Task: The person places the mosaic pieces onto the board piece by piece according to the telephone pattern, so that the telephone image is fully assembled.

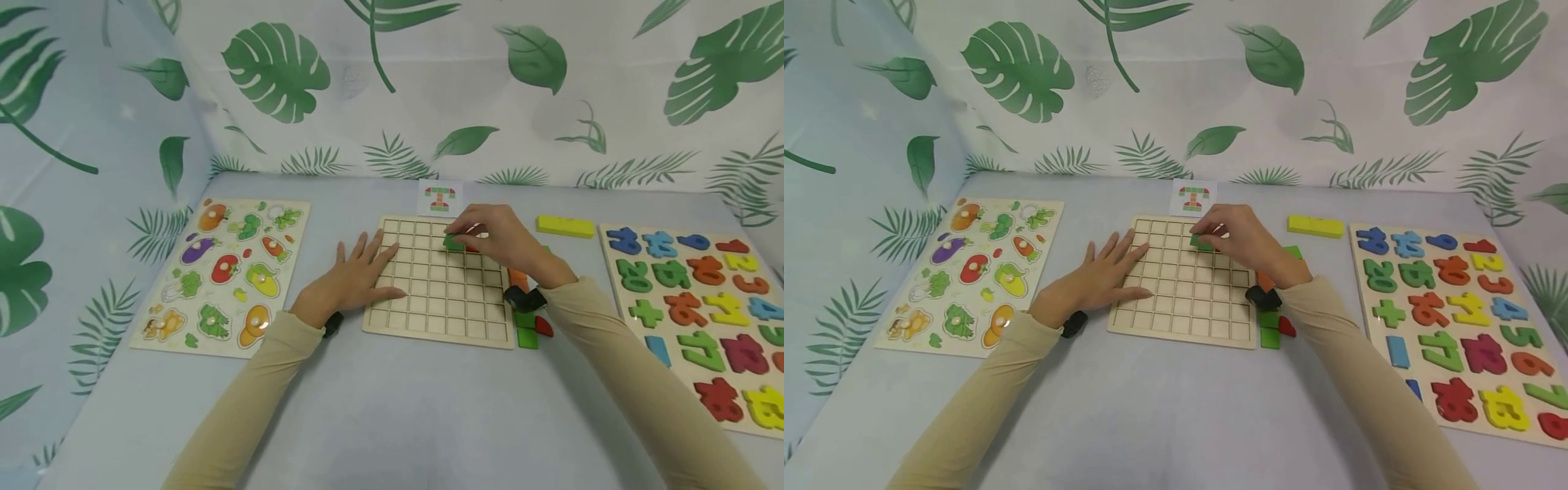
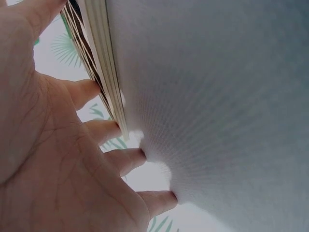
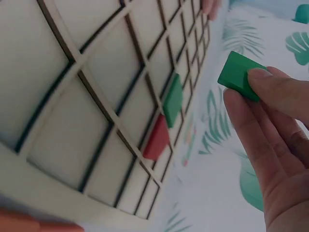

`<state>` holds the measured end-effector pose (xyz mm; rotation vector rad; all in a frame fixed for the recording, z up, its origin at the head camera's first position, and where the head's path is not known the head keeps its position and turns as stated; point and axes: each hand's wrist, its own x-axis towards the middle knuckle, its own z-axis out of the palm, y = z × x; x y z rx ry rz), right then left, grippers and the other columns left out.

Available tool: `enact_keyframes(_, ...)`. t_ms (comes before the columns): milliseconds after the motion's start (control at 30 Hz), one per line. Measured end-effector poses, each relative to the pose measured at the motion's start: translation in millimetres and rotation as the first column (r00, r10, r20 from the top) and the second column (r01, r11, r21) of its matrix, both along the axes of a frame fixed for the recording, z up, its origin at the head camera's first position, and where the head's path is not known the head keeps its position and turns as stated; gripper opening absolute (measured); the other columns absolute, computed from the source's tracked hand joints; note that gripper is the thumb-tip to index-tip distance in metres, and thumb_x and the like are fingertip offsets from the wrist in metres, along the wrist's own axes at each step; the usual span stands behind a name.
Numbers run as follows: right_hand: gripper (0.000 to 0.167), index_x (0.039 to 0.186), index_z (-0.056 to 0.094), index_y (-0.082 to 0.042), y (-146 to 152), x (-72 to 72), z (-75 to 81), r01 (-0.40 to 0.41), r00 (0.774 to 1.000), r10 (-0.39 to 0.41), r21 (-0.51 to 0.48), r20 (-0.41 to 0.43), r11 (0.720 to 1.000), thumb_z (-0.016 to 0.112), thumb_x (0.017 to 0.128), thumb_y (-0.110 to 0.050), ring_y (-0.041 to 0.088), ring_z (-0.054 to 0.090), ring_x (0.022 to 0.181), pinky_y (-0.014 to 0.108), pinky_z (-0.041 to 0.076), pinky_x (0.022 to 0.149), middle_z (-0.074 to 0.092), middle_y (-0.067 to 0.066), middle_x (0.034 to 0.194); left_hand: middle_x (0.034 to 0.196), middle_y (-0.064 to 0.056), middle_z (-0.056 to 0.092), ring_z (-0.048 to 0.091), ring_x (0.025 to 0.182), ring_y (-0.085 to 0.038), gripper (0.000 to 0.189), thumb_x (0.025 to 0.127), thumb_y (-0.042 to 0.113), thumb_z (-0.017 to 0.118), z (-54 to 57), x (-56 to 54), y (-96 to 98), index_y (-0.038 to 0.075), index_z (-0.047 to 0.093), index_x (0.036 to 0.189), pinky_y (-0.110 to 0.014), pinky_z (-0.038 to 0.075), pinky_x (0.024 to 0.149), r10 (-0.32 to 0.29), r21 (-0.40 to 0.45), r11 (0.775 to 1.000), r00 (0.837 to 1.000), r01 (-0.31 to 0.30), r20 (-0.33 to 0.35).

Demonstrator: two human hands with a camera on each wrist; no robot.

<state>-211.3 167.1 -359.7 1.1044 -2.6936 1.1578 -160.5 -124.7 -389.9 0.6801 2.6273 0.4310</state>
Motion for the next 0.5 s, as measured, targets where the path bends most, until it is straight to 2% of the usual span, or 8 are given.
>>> enact_keyframes(233,0.019,0.108,0.079,0.005,-9,-9.4,-13.6,-0.015,1.000,0.014,0.030,0.012,0.999,0.076,0.090,0.010,0.032,0.072,0.092,0.044,0.061,0.082,0.075,0.016,0.103,0.174,-0.014,-0.015,-0.014,0.158,-0.041,0.092,0.104,0.062,0.052,-2.5,-1.9,0.0,0.019,0.005,0.171,-0.071,-0.007,0.120,0.001,-0.022,1.000,1.000,-0.001,0.007)
enact_keyframes(500,0.019,0.109,0.078,0.007,-14,-14.2,-17.5,-0.016,0.999,0.014,0.052,0.041,0.999,0.074,0.091,0.011,0.034,0.072,0.095,0.047,0.061,0.082,0.075,0.018,0.102,0.174,-0.015,-0.015,-0.014,0.158,-0.041,0.092,0.104,0.062,0.052,-1.0,-0.7,0.6,0.018,0.006,0.170,-0.072,-0.007,0.120,0.001,-0.015,1.000,1.000,-0.001,0.011)
